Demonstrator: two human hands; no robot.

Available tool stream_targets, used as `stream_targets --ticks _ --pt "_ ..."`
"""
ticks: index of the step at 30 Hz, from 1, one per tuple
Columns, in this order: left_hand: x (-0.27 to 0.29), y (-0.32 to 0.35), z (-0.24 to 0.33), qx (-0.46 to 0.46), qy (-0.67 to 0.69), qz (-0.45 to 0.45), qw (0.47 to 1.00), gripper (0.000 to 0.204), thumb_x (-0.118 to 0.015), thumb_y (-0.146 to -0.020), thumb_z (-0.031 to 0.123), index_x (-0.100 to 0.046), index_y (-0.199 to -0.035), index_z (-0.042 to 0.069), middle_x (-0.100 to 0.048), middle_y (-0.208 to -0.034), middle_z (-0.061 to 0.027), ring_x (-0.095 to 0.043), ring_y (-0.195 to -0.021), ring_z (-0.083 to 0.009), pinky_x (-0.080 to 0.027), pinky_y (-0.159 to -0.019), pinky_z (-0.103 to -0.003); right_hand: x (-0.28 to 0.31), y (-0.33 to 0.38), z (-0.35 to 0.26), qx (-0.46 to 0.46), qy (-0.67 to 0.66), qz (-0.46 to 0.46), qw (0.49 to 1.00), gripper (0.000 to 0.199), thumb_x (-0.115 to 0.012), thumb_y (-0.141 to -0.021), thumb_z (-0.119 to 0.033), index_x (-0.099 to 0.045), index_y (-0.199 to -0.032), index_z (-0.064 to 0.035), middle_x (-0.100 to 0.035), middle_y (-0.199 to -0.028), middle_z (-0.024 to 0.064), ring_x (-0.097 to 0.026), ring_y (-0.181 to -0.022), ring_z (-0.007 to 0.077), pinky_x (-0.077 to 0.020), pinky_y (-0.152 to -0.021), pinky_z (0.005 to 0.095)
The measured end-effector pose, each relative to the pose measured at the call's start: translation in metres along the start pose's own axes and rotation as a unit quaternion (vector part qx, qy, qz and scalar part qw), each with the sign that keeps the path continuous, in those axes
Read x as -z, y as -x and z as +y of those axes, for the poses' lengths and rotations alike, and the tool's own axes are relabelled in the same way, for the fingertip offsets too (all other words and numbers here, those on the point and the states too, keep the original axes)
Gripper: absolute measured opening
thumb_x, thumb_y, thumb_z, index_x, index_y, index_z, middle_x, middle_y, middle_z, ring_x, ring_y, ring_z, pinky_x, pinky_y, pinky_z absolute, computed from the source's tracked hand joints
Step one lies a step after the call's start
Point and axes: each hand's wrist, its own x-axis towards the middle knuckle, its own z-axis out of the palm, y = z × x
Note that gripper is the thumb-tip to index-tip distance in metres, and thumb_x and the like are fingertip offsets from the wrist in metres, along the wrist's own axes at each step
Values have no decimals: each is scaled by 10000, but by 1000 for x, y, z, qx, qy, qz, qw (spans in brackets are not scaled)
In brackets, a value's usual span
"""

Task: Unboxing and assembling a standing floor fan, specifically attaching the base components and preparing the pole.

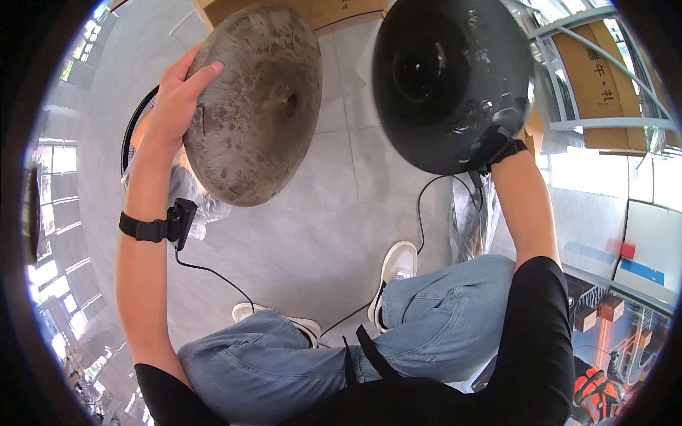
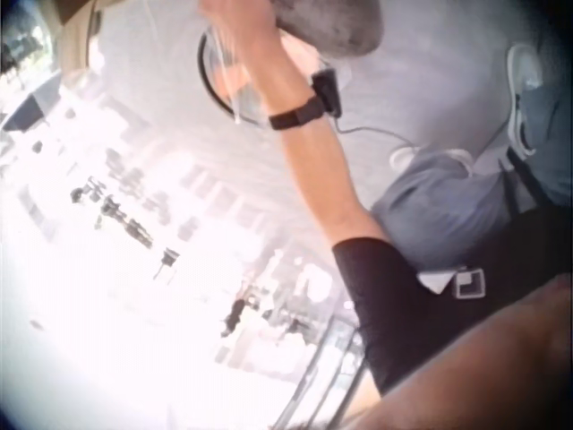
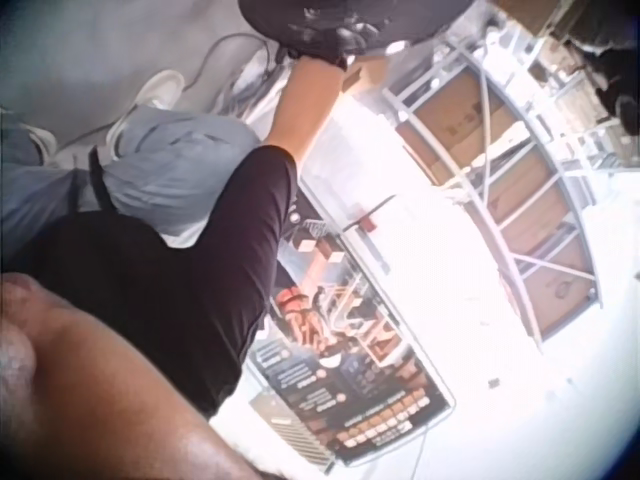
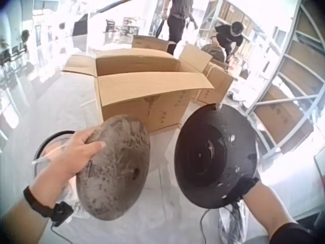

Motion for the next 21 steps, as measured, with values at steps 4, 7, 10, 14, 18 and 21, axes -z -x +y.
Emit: stream_targets --ticks 4,7,10,14,18,21 --pt "6 2 -3 0 -3 3 1000 431 -673 -905 179 -639 -1294 -2 -713 -1111 -72 -657 -986 -147 -504 -903 -308 11 -7 -3 -12 -75 26 997 435 -683 -848 -148 -622 -1270 -57 -708 -1113 147 -676 -975 316 -544 -876 406" --pt "7 0 -6 1 5 2 1000 434 -677 -901 181 -642 -1293 -1 -714 -1107 -71 -658 -982 -147 -505 -900 -307 18 -4 -2 -22 -106 44 993 438 -679 -855 -164 -618 -1275 -55 -707 -1118 146 -675 -977 314 -543 -879 406" --pt "9 0 -6 11 -4 3 1000 435 -658 -919 173 -620 -1312 -10 -707 -1121 -67 -659 -983 -139 -506 -895 -296 20 -6 2 -33 -121 48 991 441 -674 -862 -181 -614 -1280 -53 -706 -1123 146 -674 -979 312 -543 -881 406" --pt "8 -2 -5 21 -13 -6 1000 424 -630 -943 181 -608 -1317 -20 -701 -1127 -64 -659 -970 -127 -507 -882 -281 25 1 6 -44 -127 54 989 447 -669 -872 -202 -609 -1287 -51 -704 -1129 145 -673 -981 310 -541 -885 405" --pt "14 3 -3 27 -59 17 998 415 -623 -965 237 -623 -1295 -15 -700 -1114 -60 -655 -969 -126 -505 -873 -280 17 5 13 -60 -135 45 988 453 -663 -881 -224 -604 -1294 -48 -702 -1136 144 -672 -984 308 -540 -888 405" --pt "17 4 -7 30 5 22 999 472 -636 -960 337 -647 -1288 -3 -708 -1114 -74 -649 -998 -142 -497 -900 -302 10 15 20 -68 -139 41 987 459 -659 -888 -241 -600 -1300 -46 -701 -1141 144 -671 -986 306 -539 -890 405"
